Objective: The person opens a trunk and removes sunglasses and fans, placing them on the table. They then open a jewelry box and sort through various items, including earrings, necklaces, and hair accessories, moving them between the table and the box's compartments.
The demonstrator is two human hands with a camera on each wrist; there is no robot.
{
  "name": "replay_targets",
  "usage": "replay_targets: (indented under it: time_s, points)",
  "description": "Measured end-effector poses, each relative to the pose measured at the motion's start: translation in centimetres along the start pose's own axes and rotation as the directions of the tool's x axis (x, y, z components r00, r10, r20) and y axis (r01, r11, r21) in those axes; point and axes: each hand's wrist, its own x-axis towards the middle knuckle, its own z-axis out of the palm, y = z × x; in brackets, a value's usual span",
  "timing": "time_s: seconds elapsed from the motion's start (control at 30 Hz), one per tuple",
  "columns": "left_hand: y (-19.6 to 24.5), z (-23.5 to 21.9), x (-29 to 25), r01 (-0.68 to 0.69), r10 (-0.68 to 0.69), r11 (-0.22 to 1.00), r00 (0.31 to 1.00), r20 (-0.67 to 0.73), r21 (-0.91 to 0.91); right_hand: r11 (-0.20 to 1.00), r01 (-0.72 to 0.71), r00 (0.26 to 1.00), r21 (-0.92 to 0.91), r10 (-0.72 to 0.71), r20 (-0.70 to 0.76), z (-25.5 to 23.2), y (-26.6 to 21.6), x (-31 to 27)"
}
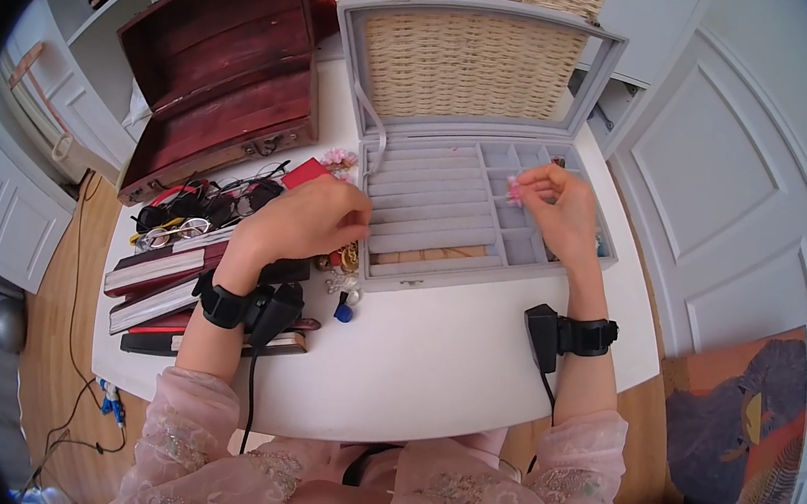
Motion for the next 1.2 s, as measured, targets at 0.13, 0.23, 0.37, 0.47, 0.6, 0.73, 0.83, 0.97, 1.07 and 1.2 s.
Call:
replay_targets:
  time_s: [0.13,0.23,0.37,0.47,0.6,0.73,0.83,0.97,1.07,1.2]
  points:
    - [0.6,-0.1,0.1,-0.07,0.06,0.992,0.993,-0.1,-0.101,0.954,-0.194,0.968,0.228,0.15,0.2,0.9,-1.4,-0.5]
    - [1.3,-0.4,0.0,-0.115,0.089,0.969,0.988,-0.123,-0.221,0.915,-0.239,0.943,0.324,0.139,0.303,1.4,-1.9,-0.6]
    - [1.5,-0.1,-0.1,-0.249,0.221,0.961,0.953,-0.207,-0.12,0.893,-0.238,0.911,0.382,0.069,0.407,2.1,-2.6,-1.0]
    - [1.9,-0.1,0.0,-0.296,0.276,0.938,0.953,-0.128,-0.182,0.898,-0.245,0.89,0.366,0.059,0.452,2.5,-2.7,-1.1]
    - [1.9,0.6,0.1,-0.306,0.308,0.938,0.951,-0.009,-0.162,0.89,-0.263,0.868,0.373,0.05,0.494,3.0,-2.8,-1.5]
    - [2.3,0.0,0.0,-0.298,0.316,0.936,0.946,0.073,-0.188,0.862,-0.326,0.831,0.388,0.065,0.553,3.6,-3.0,-1.7]
    - [2.3,0.0,0.3,-0.318,0.346,0.913,0.935,0.076,-0.255,0.858,-0.336,0.816,0.389,0.059,0.575,3.9,-3.2,-2.0]
    - [1.6,0.8,0.6,-0.417,0.422,0.874,0.906,-0.036,-0.248,0.857,-0.322,0.817,0.403,0.036,0.576,4.3,-3.1,-2.1]
    - [2.0,0.4,0.5,-0.321,0.323,0.891,0.945,-0.051,-0.321,0.863,-0.338,0.809,0.376,0.061,0.585,4.3,-3.5,-2.2]
    - [0.5,0.2,0.5,-0.288,0.261,0.922,0.956,-0.134,-0.258,0.87,-0.344,0.827,0.353,0.103,0.552,3.8,-2.8,-1.8]
